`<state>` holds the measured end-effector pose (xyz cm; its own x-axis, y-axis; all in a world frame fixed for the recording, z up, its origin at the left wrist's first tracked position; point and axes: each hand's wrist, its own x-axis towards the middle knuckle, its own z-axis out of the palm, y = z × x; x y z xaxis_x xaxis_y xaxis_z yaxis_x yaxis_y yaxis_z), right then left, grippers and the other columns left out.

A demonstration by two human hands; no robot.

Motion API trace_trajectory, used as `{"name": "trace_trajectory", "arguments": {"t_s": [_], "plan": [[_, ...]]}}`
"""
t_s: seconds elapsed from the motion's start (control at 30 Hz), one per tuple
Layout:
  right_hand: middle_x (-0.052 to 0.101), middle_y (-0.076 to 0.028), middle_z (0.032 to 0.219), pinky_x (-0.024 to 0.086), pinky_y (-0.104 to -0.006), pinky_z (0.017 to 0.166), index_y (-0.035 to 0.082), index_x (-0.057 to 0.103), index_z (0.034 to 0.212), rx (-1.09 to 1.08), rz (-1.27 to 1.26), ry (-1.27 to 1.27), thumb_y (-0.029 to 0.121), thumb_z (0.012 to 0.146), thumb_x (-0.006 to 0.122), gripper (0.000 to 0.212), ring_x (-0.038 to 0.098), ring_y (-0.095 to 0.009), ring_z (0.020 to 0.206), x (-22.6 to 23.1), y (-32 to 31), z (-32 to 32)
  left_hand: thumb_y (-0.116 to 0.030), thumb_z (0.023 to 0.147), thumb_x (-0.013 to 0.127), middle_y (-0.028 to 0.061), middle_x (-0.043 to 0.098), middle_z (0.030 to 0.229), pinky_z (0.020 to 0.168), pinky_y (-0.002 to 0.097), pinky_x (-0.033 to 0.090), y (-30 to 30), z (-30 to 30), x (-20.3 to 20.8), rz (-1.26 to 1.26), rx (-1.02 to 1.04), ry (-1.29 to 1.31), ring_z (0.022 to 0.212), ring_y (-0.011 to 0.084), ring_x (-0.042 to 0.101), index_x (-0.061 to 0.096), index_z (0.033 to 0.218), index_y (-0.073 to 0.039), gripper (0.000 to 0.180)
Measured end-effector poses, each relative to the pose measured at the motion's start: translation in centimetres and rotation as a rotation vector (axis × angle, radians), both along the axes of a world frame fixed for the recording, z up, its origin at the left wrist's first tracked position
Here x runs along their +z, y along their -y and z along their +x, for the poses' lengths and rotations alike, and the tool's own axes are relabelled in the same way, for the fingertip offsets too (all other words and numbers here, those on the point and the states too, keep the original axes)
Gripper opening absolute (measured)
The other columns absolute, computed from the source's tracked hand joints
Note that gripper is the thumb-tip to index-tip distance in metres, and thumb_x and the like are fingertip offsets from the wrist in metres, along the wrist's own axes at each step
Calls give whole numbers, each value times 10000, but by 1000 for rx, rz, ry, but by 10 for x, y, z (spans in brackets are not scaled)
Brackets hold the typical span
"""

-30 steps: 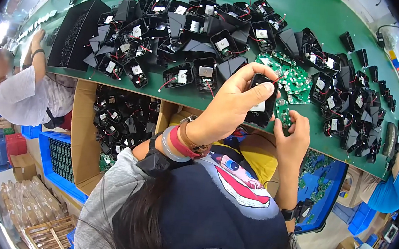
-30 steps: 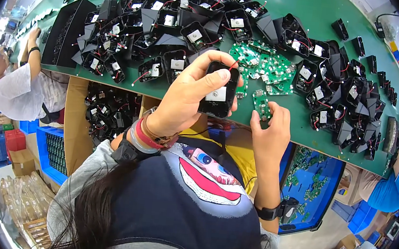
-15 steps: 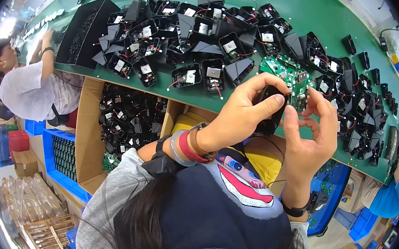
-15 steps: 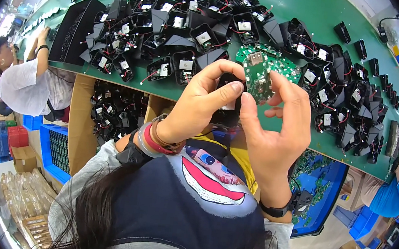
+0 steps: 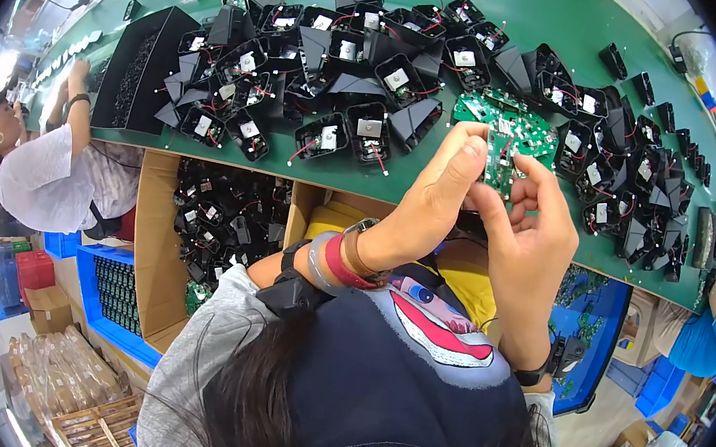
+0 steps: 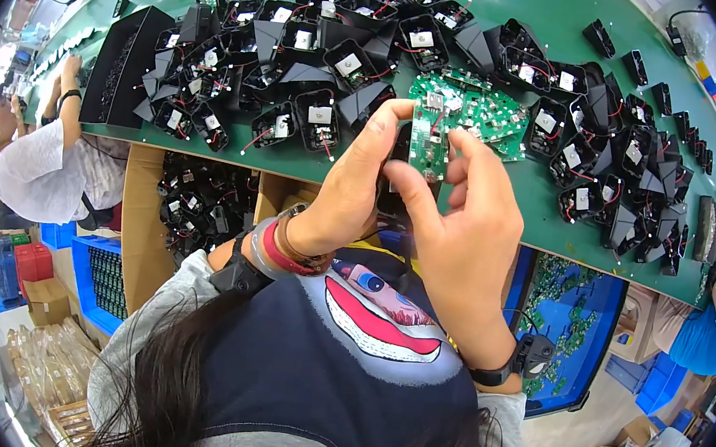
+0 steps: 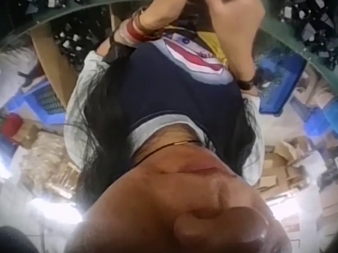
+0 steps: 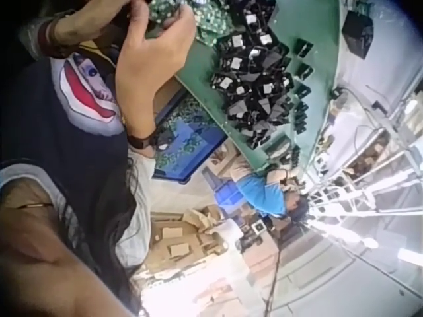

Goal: Assembling electronic circuit boards into black plastic housings on a production line.

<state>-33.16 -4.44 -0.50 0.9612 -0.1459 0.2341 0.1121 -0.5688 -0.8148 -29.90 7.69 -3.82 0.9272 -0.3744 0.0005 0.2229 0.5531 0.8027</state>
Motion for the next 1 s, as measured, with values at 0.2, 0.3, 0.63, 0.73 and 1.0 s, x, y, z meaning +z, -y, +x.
{"name": "trace_trajectory", "arguments": {"t_s": [0.2, 0.3, 0.63, 0.73, 1.0], "plan": [[568, -60, 1005, 477, -208, 690, -6, 575, 1124, -39, 109, 107, 72, 807, 669, 339, 507, -88, 875, 9, 14, -4, -74, 837, 554, 44, 522, 1078, 820, 249, 447, -6, -1, 8, 75, -91, -56, 953, 94, 517, 400, 1239, -38, 432], [592, -66, 994, 476, -206, 706, -13, 578, 1115, -6, 263, 77, 13, 813, 650, 311, 542, -92, 860, -1, 11, 7, -43, 831, 535, 12, 506, 1064, 799, 224, 441, -4, -2, 7, 75, -88, -7, 938, 64, 498, 427, 1225, -35, 408], [600, -39, 897, 452, -190, 686, -16, 612, 1015, 122, 541, 145, 9, 847, 625, 170, 568, -84, 782, -11, 8, 6, 16, 797, 526, 12, 503, 1073, 802, 220, 426, -12, -3, 17, 216, -94, 85, 943, 61, 480, 418, 1256, -18, 473], [589, -45, 888, 453, -190, 629, 2, 631, 962, 170, 389, 216, 2, 849, 615, 114, 562, -86, 750, -13, 14, 4, 24, 781, 534, 30, 509, 1092, 821, 232, 426, -12, -4, 17, 217, -100, 80, 979, 79, 477, 404, 1276, -13, 513], [586, -79, 884, 449, -211, 637, -3, 593, 1008, 219, 74, 323, -39, 809, 633, 206, 556, -108, 739, -15, 18, 0, 25, 771, 506, 47, 518, 1107, 849, 243, 425, -10, 0, 19, 204, -129, 92, 977, 89, 500, 387, 1291, -18, 536]]}}
